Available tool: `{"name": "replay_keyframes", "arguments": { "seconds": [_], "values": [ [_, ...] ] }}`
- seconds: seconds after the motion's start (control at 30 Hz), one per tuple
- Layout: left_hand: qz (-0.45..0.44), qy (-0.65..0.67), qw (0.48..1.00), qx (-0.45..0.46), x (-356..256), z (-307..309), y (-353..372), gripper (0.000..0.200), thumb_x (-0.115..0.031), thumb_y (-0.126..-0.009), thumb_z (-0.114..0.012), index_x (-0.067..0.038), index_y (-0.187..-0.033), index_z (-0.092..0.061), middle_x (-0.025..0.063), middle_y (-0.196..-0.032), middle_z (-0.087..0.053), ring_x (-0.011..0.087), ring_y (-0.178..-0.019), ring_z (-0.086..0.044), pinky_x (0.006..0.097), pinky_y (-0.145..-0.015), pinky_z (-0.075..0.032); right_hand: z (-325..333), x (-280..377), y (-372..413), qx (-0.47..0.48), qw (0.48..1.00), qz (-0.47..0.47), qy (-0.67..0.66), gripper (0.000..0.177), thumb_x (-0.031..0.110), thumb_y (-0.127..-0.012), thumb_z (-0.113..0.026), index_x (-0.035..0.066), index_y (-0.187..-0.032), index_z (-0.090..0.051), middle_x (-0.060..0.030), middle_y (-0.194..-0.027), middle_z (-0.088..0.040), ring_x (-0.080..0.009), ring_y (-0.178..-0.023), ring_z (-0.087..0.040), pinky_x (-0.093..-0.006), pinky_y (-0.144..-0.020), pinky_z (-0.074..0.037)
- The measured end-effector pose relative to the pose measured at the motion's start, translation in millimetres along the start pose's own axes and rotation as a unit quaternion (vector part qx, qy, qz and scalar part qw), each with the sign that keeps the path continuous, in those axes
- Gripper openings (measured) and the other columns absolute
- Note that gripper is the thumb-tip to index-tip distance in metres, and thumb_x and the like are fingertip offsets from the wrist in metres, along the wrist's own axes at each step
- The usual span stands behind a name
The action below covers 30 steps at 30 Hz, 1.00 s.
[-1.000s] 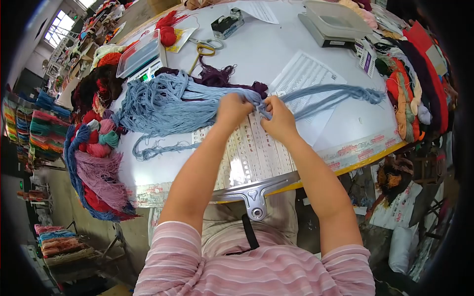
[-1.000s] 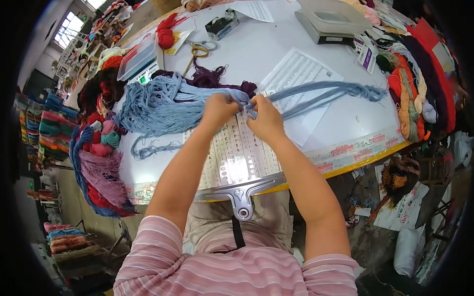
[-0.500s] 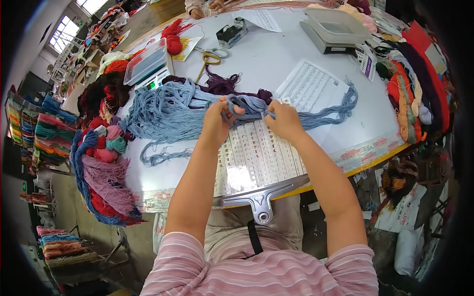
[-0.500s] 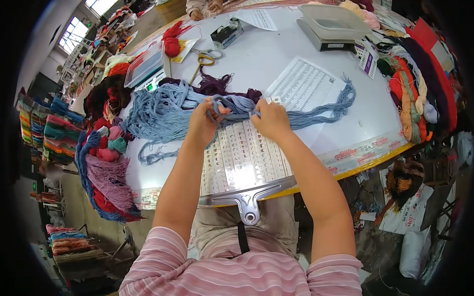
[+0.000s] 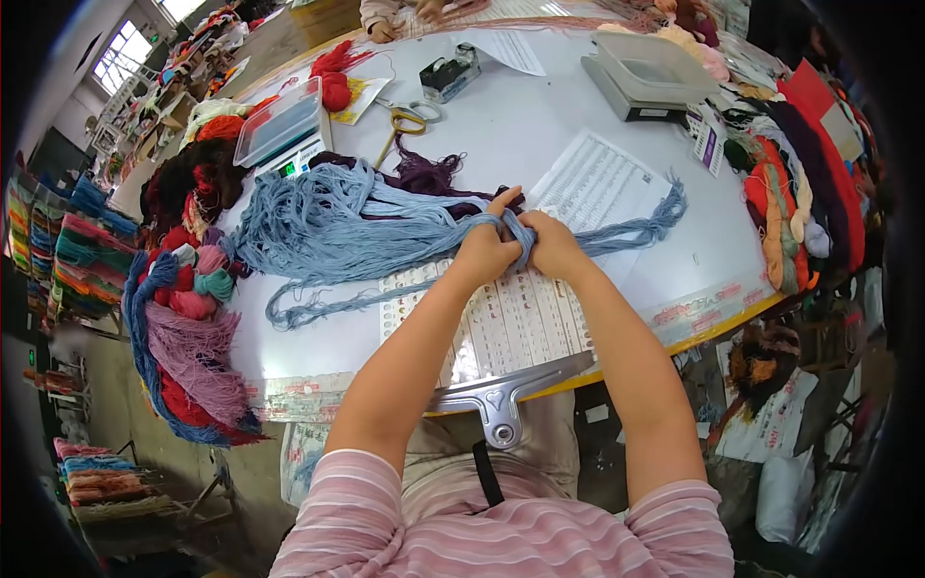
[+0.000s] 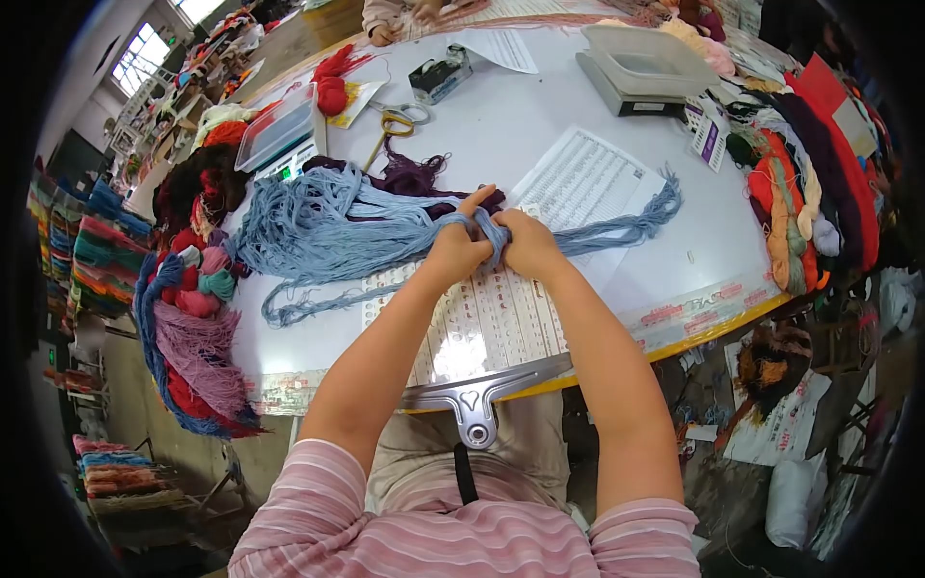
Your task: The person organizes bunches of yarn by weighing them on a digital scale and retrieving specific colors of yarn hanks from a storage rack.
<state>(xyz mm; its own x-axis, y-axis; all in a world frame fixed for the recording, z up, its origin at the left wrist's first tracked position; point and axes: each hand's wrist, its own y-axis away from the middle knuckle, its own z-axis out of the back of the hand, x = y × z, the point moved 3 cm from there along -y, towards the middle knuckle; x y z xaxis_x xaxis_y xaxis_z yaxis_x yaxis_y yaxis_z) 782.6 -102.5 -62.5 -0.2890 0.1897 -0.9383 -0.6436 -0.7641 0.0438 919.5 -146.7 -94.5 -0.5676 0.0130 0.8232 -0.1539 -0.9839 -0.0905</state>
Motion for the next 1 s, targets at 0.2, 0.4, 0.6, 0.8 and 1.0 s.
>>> {"name": "replay_keyframes", "arguments": {
  "seconds": [0.2, 0.4, 0.6, 0.8, 1.0],
  "values": [
    [-0.017, 0.169, 0.985, -0.035, -1, 51, 27, 0.062, -0.001, -0.073, -0.067, -0.008, -0.131, -0.047, -0.0076, -0.066, -0.039, 0.0031, -0.053, -0.036, 0.0178, -0.046, -0.029, 1, 1, -2, -0.027, 0.996, -0.045, 0.071, 0.015, 0.014, -0.068, -0.069, 0.008, -0.081, -0.064, -0.0123, -0.08, -0.064, -0.0298, -0.077, -0.061, -0.0379, -0.068, -0.047],
    [0.116, 0.302, 0.893, -0.314, 39, 182, 98, 0.022, -0.017, -0.087, -0.058, -0.008, -0.108, -0.059, -0.0062, -0.059, -0.04, 0.0026, -0.041, -0.027, 0.0222, -0.037, -0.021, 1, -31, -14, -0.045, 0.994, -0.084, -0.047, 0.011, 0.012, -0.071, -0.064, 0.003, -0.078, -0.061, -0.0109, -0.071, -0.063, -0.0214, -0.07, -0.061, -0.034, -0.063, -0.046],
    [0.228, 0.135, 0.883, -0.388, 119, 192, 130, 0.018, -0.022, -0.09, -0.051, -0.006, -0.083, -0.05, -0.0034, -0.055, -0.035, 0.0079, -0.04, -0.031, 0.0247, -0.037, -0.022, 1, -25, -15, 0.001, 0.93, -0.115, -0.349, 0.006, 0.008, -0.087, -0.052, 0.005, -0.092, -0.052, -0.0038, -0.079, -0.06, -0.006, -0.056, -0.046, -0.0188, -0.052, -0.04],
    [0.237, -0.036, 0.894, -0.378, 132, 202, 125, 0.028, -0.026, -0.09, -0.052, 0.0, -0.093, -0.062, 0.0014, -0.057, -0.045, 0.0104, -0.044, -0.039, 0.0291, -0.039, -0.029, 6, -14, -12, 0.02, 0.939, -0.122, -0.322, 0.006, 0.009, -0.087, -0.051, 0.007, -0.093, -0.052, -0.001, -0.077, -0.058, -0.0054, -0.062, -0.047, -0.0196, -0.057, -0.04],
    [0.226, -0.08, 0.894, -0.38, 141, 212, 128, 0.031, -0.031, -0.088, -0.055, -0.001, -0.086, -0.061, 0.0028, -0.058, -0.046, 0.0121, -0.046, -0.041, 0.0301, -0.04, -0.03, 7, -22, -13, 0.026, 0.893, -0.148, -0.425, 0.008, 0.008, -0.086, -0.053, 0.011, -0.093, -0.052, 0.0011, -0.075, -0.055, -0.0042, -0.059, -0.046, -0.0197, -0.051, -0.038]
  ]
}}
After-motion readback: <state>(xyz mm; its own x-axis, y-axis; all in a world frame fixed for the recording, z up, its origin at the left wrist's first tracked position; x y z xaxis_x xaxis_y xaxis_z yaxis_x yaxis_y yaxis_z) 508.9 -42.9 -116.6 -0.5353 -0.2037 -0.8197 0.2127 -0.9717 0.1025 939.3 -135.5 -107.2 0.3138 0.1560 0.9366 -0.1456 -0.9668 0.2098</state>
